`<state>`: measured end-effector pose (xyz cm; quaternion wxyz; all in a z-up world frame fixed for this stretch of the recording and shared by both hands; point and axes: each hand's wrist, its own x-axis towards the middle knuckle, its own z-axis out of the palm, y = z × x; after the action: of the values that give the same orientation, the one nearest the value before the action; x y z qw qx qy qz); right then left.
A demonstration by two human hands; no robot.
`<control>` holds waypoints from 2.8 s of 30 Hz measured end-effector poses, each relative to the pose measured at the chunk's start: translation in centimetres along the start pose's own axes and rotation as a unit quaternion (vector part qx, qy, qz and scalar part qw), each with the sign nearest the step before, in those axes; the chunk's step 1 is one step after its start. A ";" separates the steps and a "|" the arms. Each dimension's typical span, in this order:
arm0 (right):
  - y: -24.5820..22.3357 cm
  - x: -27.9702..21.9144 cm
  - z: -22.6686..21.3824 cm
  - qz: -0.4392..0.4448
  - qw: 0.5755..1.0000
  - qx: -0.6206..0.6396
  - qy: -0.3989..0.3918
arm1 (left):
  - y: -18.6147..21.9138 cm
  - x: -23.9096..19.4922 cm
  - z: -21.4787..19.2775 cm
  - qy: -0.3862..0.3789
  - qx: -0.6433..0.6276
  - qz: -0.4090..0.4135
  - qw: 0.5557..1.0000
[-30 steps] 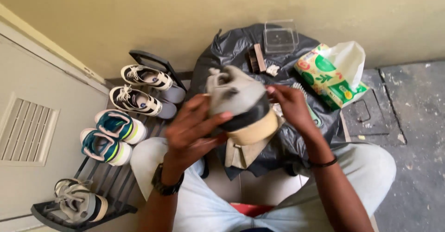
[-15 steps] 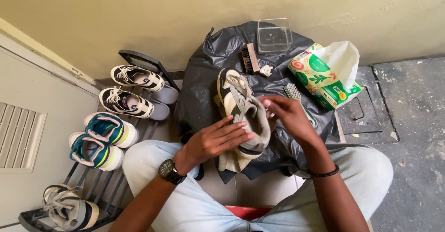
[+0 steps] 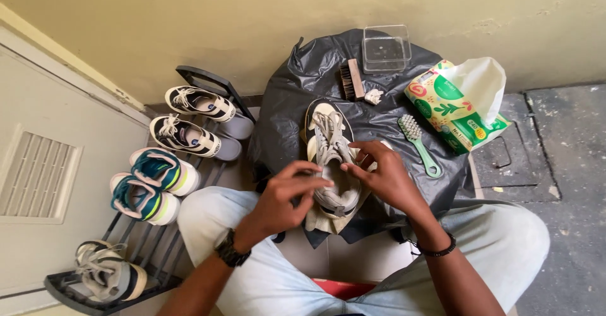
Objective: The person cleans a single sneaker using a cloth and a green brush. They wipe the upper and sole, then scrub the sole and sides with the brush, turning the shoe to access different areas.
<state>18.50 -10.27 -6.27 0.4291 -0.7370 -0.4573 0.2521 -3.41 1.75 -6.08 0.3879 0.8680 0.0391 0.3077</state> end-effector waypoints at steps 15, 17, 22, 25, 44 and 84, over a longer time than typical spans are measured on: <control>2.1 -0.9 2.3 0.000 0.997 -0.024 0.069 | 6.4 5.1 3.4 0.087 -0.444 -0.512 0.730; 2.2 -1.1 2.3 0.000 0.998 -0.016 0.063 | 4.7 5.4 5.0 0.121 -0.441 -0.524 0.719; 1.7 -1.4 1.9 -0.003 0.999 -0.001 0.050 | -1.0 4.3 9.2 0.173 -0.451 -0.530 0.697; 1.8 -1.5 1.5 -0.028 0.999 0.013 0.033 | 1.2 5.4 9.1 0.198 -0.404 -0.532 0.717; 11.4 0.7 -6.7 0.200 0.906 -0.348 0.136 | -7.2 4.8 1.3 0.280 -0.458 -0.460 0.707; -7.0 1.7 -6.5 -0.395 0.854 -0.306 0.146 | -6.4 6.8 -2.1 0.207 -0.424 -0.415 0.778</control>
<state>21.05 -9.84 3.10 0.3074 -0.6171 -0.6957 -0.2020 2.02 9.64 -6.01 0.7890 0.4316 0.3402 0.2745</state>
